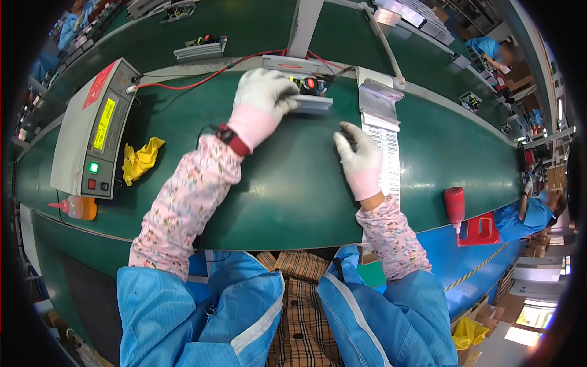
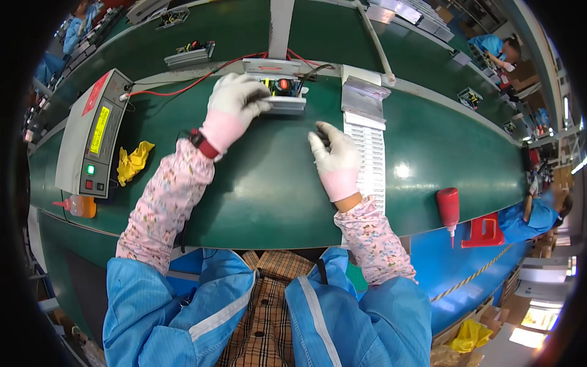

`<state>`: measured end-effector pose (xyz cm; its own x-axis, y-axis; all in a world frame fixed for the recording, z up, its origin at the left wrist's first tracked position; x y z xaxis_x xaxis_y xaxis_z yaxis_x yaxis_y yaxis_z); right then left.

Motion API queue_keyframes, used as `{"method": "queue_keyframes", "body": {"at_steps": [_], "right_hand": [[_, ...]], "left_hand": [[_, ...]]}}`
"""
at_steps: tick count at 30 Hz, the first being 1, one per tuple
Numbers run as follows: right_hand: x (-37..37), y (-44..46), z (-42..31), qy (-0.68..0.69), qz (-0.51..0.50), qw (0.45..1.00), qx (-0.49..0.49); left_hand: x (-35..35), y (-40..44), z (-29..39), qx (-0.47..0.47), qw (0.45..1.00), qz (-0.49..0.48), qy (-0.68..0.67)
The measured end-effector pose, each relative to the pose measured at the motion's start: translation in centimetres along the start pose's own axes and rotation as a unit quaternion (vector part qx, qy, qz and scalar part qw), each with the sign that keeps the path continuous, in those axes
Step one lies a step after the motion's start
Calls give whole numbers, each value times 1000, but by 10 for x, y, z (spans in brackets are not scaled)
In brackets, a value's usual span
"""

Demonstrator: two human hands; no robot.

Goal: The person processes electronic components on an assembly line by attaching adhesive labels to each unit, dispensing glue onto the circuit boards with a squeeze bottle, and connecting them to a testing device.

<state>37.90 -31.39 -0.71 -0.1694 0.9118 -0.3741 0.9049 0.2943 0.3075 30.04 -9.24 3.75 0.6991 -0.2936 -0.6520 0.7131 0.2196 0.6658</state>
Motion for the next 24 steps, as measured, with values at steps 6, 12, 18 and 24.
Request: {"method": "queue_keyframes", "body": {"at_steps": [6,12,18,24], "right_hand": [[5,-3,2,-192,-1,970,-152],[5,-2,2,-180,-11,972,-148],[6,-3,5,-153,-24,981,-119],[8,-3,7,-152,-6,978,-143]], "left_hand": [[21,23,-38,-23,999,-19,26],[-52,-6,-27,-26,991,101,86],[-198,-110,-41,-83,890,348,282],[-252,-180,-85,-234,795,396,396]]}}
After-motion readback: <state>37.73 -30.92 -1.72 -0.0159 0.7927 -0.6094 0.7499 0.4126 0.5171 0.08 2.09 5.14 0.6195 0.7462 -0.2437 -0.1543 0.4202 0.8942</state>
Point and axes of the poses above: each hand's wrist, its own y-axis towards the middle knuckle, its own x-axis out of the palm, z = x × y, the point moved 4 cm from there along y, towards the middle knuckle, and after that the axes turned 8 degrees about z, right-handed, at the moved point
